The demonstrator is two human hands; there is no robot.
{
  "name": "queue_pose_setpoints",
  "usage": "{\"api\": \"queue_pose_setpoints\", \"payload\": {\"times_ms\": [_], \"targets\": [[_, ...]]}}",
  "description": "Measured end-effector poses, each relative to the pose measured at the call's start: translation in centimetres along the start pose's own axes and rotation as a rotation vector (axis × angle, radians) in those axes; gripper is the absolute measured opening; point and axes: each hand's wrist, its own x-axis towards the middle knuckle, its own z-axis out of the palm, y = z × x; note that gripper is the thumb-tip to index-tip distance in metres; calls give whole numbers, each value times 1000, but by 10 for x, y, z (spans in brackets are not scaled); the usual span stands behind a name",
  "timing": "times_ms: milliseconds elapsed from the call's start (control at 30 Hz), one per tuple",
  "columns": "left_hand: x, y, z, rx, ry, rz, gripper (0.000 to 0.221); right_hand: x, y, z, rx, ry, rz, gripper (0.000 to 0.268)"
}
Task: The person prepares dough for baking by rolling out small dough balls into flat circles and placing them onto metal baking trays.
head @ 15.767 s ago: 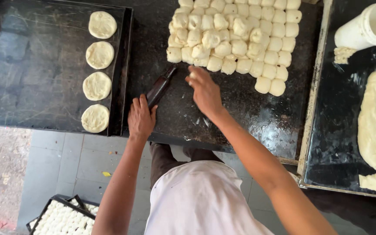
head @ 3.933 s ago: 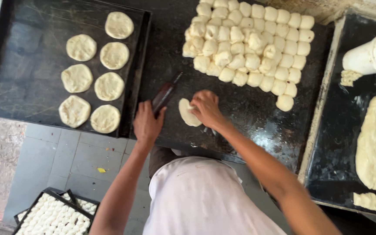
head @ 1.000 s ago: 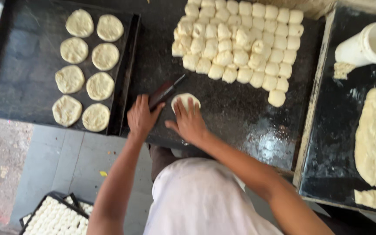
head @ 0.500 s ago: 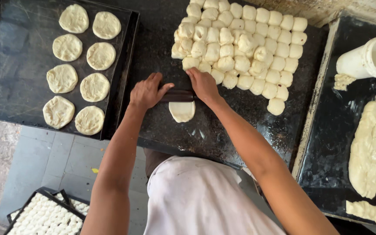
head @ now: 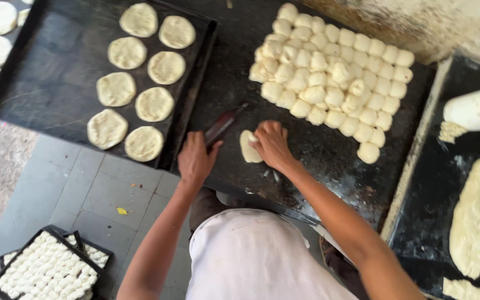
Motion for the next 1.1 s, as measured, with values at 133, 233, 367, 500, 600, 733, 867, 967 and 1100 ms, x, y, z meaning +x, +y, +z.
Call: {"api": "queue_pose_setpoints", "payload": {"times_ms": [133, 233, 367, 500, 600, 733, 867, 967, 1100], "targets": [[2, -17, -3, -86, -8, 78, 47, 43, -43, -13, 795, -615, 394, 26], [-11, -28, 8, -151, -104, 45, 42, 103, -106, -14, 1112, -770, 489, 26], [-5, -47, 39, -225, -281, 3, 35, 196, -202, 64, 1272, -599, 215, 32], [-7, -58, 55, -81, 40, 347, 44, 252, -282, 172, 701, -95, -419, 15], [-13, -52, 42, 36, 24, 379, 52, 266, -302, 203, 505, -102, -315, 31], [0, -51, 20, 97, -331, 409, 49, 266, -304, 179, 361, -432, -265, 34], [7, -57, 24, 137, -305, 432, 45, 226, -274, 139, 355, -49, -484, 38], [18, -68, 30, -155, -387, 230, 35, 172, -218, 92, 745, 38, 122, 23], [1, -48, 16, -131, -77, 317, 51, 86, -103, 16, 561, 356, 546, 25]]}}
